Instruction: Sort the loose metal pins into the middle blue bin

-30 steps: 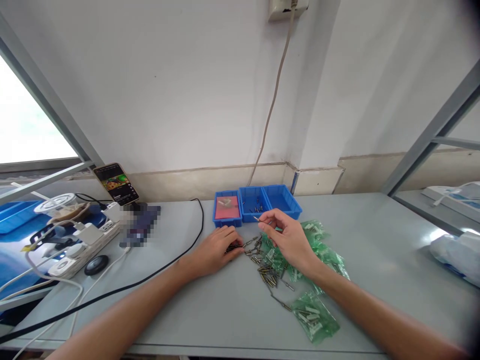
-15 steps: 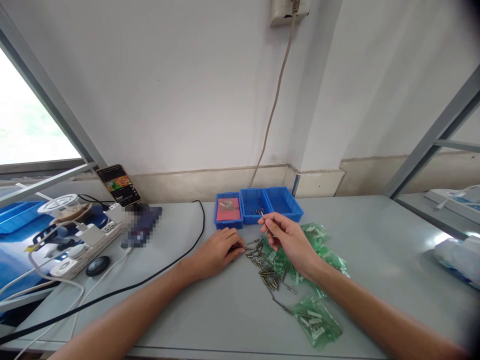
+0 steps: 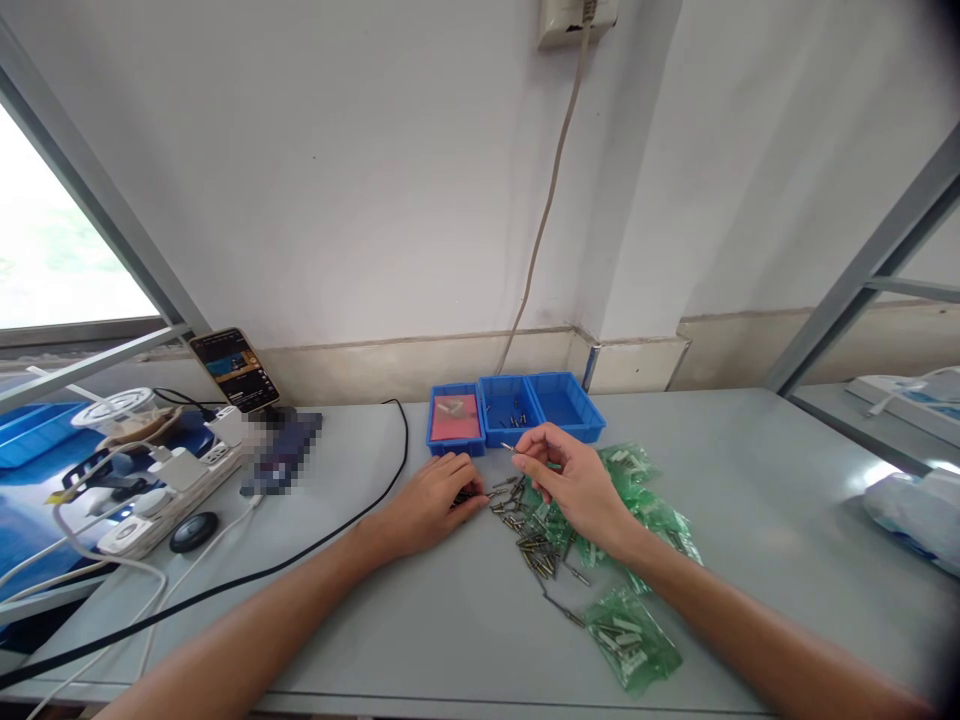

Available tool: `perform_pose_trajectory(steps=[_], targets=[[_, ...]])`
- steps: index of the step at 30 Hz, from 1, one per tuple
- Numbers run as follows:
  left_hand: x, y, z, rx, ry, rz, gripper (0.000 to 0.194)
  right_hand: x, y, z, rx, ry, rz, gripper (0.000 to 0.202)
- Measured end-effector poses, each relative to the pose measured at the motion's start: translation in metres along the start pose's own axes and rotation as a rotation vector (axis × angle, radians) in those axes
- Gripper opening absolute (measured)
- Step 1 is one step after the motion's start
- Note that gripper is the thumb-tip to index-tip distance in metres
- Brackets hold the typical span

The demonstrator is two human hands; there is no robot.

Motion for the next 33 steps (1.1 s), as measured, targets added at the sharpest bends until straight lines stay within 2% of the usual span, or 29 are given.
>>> perform_pose_trajectory(steps=[4,12,33], targets=[[0.000,0.000,0.000,-0.007,0.004,-0.006,0.016,0.007,0.000,0.001,-0.002,0.074,0.076,0.030],[-0.001,0.001,0.000,-0.001,0.001,-0.008,0.017,0.021,-0.011,0.002,0.123,0.201,0.263,0.045],[0.001,-0.002,0.001,-0.014,0.003,-0.024,0.015,0.037,-0.024,0.014,0.158,0.184,0.291,0.036]])
Point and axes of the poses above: each hand's wrist, its own z-axis towards the middle knuckle, its own y-axis out of the palm, x = y × z, the point moved 10 cm from there along z, towards the middle knuckle, and after that the axes turned 15 degrees about z, right-handed, at the moved point
